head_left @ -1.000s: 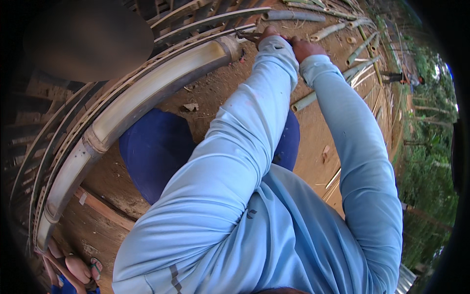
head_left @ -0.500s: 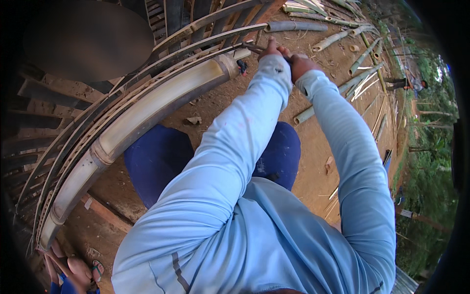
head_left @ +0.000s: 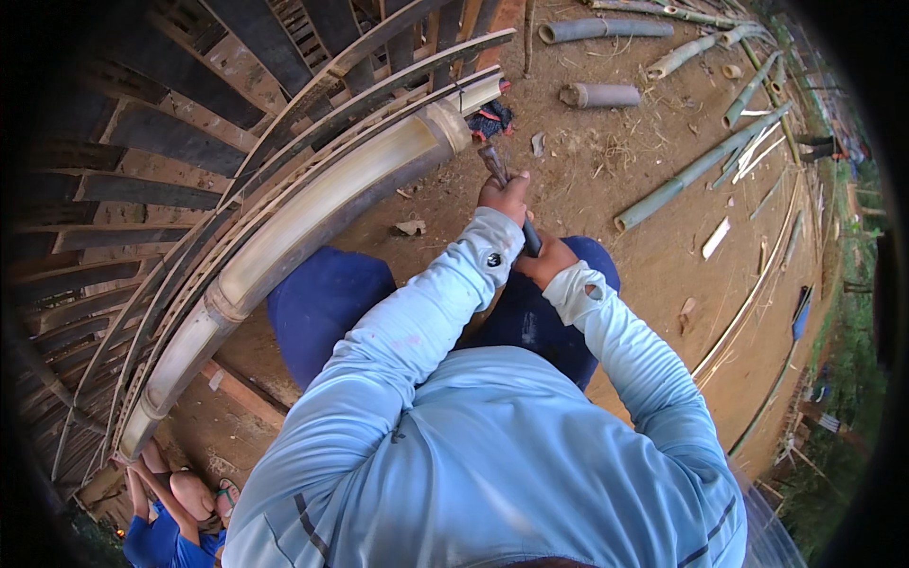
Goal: The person kneels on the ground and uses a knife to cut and shape thin bamboo strips. They fit these strips into a curved bamboo framework, adjusting the pieces to align with the structure. Another person is visible nearby, also working on the bamboo assembly.
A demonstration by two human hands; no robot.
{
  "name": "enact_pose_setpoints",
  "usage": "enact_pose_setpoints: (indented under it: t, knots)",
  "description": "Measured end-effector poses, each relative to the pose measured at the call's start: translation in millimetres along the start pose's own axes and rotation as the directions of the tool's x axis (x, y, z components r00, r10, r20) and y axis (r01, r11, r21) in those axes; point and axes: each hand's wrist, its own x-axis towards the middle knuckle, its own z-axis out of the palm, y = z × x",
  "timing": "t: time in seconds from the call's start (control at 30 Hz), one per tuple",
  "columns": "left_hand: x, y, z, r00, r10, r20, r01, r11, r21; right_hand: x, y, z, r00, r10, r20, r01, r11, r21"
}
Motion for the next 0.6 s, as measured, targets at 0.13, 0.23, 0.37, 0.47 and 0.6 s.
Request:
enact_pose_setpoints:
  t: [0.13, 0.23, 0.37, 0.47, 0.6]
  knots:
    - [-15.0, 9.1, -17.2, 0.985, 0.034, 0.170, -0.040, 0.999, 0.033, -21.7, -24.1, 8.3, 0.979, 0.084, 0.184, -0.142, 0.933, 0.330]
    - [-39.0, 30.0, -20.3, 0.952, 0.062, 0.298, -0.072, 0.997, 0.021, -23.6, -33.4, 13.1, 0.987, -0.012, 0.163, -0.097, 0.760, 0.642]
    - [-49.7, 50.8, -32.9, 0.922, 0.137, 0.363, -0.266, 0.903, 0.336, -8.2, -68.9, 5.1, 0.953, -0.072, -0.295, 0.245, 0.758, 0.605]
    - [-64.4, 53.6, -38.0, 0.894, 0.225, 0.388, -0.417, 0.736, 0.534, 1.6, -104.6, -11.9, 0.893, -0.160, -0.420, 0.419, 0.634, 0.650]
    - [-87.7, 55.2, -43.8, 0.898, 0.229, 0.375, -0.418, 0.706, 0.572, 8.7, -101.1, -18.5, 0.918, -0.214, -0.333, 0.369, 0.768, 0.524]
